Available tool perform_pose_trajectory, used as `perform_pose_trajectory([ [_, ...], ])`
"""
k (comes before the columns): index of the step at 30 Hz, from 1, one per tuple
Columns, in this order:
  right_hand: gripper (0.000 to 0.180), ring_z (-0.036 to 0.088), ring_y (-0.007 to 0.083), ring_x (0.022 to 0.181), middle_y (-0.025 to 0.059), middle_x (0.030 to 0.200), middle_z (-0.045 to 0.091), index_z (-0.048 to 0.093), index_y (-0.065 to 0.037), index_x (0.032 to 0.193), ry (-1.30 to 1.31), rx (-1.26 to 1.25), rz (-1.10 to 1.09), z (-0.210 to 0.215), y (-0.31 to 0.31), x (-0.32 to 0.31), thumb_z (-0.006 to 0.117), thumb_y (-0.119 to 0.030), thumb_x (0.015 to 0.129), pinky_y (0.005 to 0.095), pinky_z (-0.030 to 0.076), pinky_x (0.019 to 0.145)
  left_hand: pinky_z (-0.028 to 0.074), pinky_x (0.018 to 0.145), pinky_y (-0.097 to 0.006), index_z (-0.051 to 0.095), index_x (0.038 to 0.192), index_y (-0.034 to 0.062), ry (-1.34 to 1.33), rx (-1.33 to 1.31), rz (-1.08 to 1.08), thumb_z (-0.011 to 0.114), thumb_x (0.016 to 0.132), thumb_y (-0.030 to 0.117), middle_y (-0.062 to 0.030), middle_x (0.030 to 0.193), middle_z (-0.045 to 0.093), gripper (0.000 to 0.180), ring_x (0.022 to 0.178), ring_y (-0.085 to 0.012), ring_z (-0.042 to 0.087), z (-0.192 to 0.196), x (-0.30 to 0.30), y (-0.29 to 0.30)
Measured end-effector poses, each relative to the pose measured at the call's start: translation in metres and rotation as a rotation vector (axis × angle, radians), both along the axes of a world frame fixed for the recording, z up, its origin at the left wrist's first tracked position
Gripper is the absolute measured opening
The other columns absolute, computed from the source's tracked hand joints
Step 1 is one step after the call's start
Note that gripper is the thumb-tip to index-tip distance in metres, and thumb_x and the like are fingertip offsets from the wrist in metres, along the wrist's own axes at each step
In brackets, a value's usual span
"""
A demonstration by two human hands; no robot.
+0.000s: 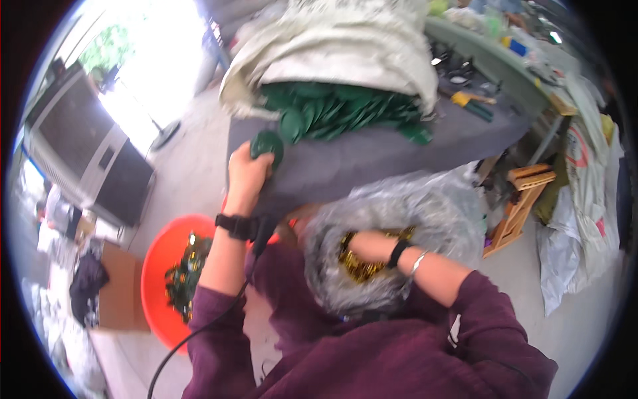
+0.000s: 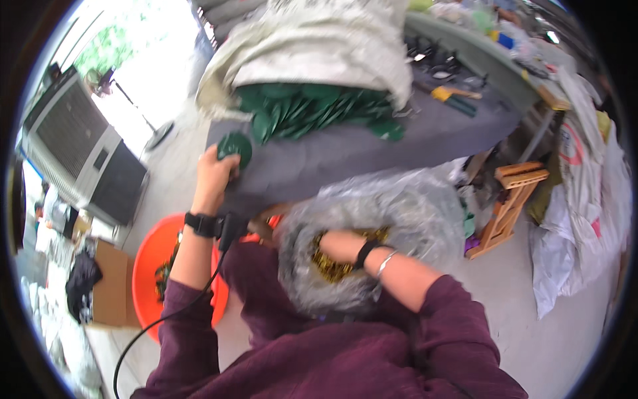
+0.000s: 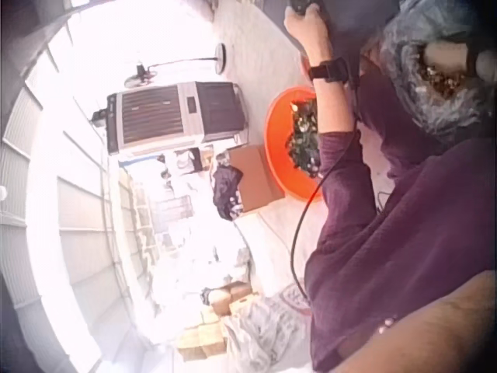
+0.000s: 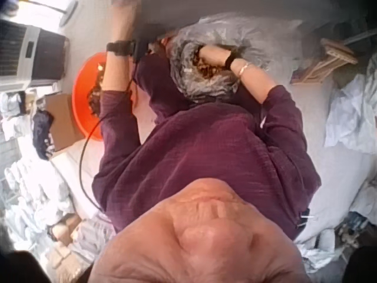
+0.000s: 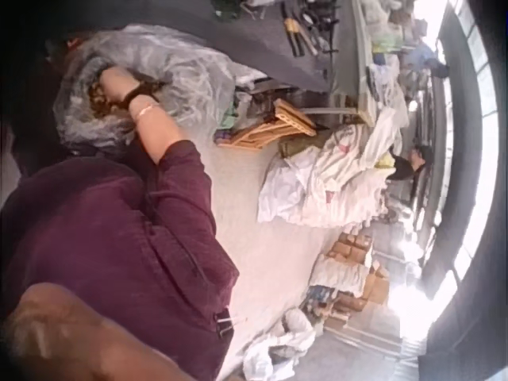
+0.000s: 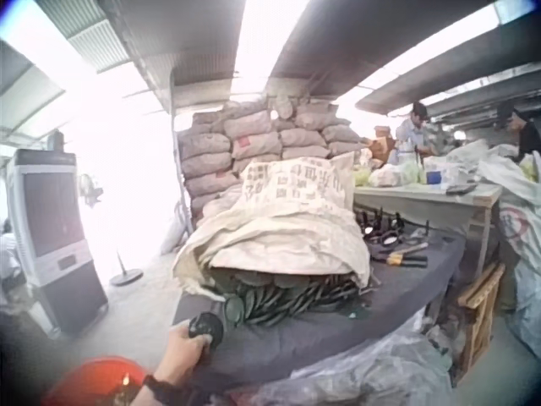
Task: Assembling small gold-colored plastic pieces onto green leaf-shaped plastic components.
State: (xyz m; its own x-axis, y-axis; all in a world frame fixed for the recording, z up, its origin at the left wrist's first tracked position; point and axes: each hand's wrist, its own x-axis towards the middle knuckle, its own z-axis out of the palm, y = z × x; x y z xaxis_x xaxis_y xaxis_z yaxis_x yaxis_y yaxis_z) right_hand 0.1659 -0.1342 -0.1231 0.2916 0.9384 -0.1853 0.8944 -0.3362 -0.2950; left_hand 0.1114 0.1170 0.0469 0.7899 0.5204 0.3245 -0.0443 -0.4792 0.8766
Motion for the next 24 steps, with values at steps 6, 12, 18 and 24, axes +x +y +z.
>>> perform_pose_trajectory([
  [6, 0.015, 0.066, 0.0126, 0.064, 0.0063, 0.072, 0.065, 0.063, 0.003, 0.1, 0.908, 0.49, -0.416, 0.062, -0.017, 0.002, 0.055, -0.001, 0.088, 0.0254, 0.053, 0.053, 0.042, 0.048, -0.023, 0.056, 0.089, 0.0005, -0.093, -0.226, -0.109, 0.06, 0.082, 0.003, -0.0009, 0.069, 0.057, 0.009, 0.052, -0.0063, 0.052, -0.036, -0.068, -0.076],
  [12, 0.016, 0.064, 0.0119, 0.067, 0.0063, 0.081, 0.065, 0.062, 0.005, 0.102, 0.935, 0.909, -0.512, 0.079, -0.002, -0.057, 0.053, 0.004, 0.089, 0.0247, 0.053, 0.062, 0.044, 0.055, -0.047, 0.045, 0.095, 0.002, -0.133, 0.17, 0.036, 0.057, 0.084, 0.002, -0.0211, 0.067, 0.057, 0.017, 0.064, -0.0419, 0.06, -0.087, -0.073, -0.13],
  [18, 0.034, 0.062, 0.0153, 0.08, 0.0113, 0.089, 0.062, 0.057, 0.004, 0.114, 0.463, 0.911, -0.281, 0.095, -0.009, -0.075, 0.052, 0.008, 0.081, 0.0272, 0.051, 0.07, 0.046, 0.058, -0.044, 0.047, 0.101, 0.0013, -0.038, 0.205, 0.067, 0.055, 0.084, -0.001, -0.0212, 0.075, 0.059, 0.019, 0.07, -0.0411, 0.061, -0.097, -0.073, -0.13],
  [24, 0.044, 0.06, 0.0182, 0.087, 0.0116, 0.098, 0.058, 0.05, 0.004, 0.123, 0.512, 0.852, -0.183, 0.091, -0.013, -0.07, 0.062, 0.001, 0.081, 0.0332, 0.047, 0.073, 0.049, 0.062, -0.036, 0.052, 0.103, 0.0009, -0.089, 0.168, 0.048, 0.056, 0.085, -0.002, -0.0181, 0.083, 0.063, 0.019, 0.074, -0.0328, 0.065, -0.096, -0.075, -0.125],
])
